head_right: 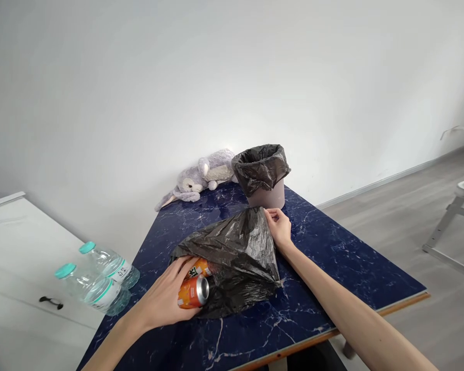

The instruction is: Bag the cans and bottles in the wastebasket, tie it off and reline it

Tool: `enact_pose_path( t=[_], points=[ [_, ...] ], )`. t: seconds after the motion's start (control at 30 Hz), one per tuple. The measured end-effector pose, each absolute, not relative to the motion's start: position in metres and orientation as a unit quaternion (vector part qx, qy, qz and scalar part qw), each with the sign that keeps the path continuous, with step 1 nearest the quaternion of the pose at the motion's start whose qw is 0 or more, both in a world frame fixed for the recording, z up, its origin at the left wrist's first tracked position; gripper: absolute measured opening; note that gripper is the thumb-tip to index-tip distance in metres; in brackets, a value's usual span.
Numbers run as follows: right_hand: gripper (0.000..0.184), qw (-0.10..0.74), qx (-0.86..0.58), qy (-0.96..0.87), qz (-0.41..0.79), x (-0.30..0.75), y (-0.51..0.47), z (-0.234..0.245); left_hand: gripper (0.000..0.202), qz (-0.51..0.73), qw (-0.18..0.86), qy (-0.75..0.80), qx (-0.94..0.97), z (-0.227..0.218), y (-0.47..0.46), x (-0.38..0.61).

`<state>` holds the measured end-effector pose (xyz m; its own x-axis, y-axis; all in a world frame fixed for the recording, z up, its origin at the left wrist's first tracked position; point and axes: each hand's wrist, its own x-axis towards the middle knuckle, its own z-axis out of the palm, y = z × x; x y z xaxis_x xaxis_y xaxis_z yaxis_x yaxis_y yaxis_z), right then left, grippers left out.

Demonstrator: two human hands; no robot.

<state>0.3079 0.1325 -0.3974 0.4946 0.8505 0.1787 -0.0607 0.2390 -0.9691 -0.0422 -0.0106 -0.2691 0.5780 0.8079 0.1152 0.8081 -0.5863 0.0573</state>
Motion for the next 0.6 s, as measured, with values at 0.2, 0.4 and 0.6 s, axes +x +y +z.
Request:
enact_pose_path(
  t=[0.2, 0.4, 0.6],
  points=[
    [0.074, 0.692, -0.531, -0.370, 0.320, 0.312, 0.136, -0.400, 0.121, -0.039, -0.009, -0.517, -0.855, -0.267, -0.037, -0.072],
    [0.071, 0.686, -0.527, -0.378, 0.329, 0.310, 0.136, -0.403, 0.081, -0.130, 0.050, -0.538, -0.831, -0.295, -0.070, -0.104],
    [0.068, 0.680, -0.528, -0.378, 0.340, 0.310, 0.135, -0.405, 0.055, -0.226, 0.071, -0.547, -0.803, -0.310, -0.103, -0.122]
  ],
)
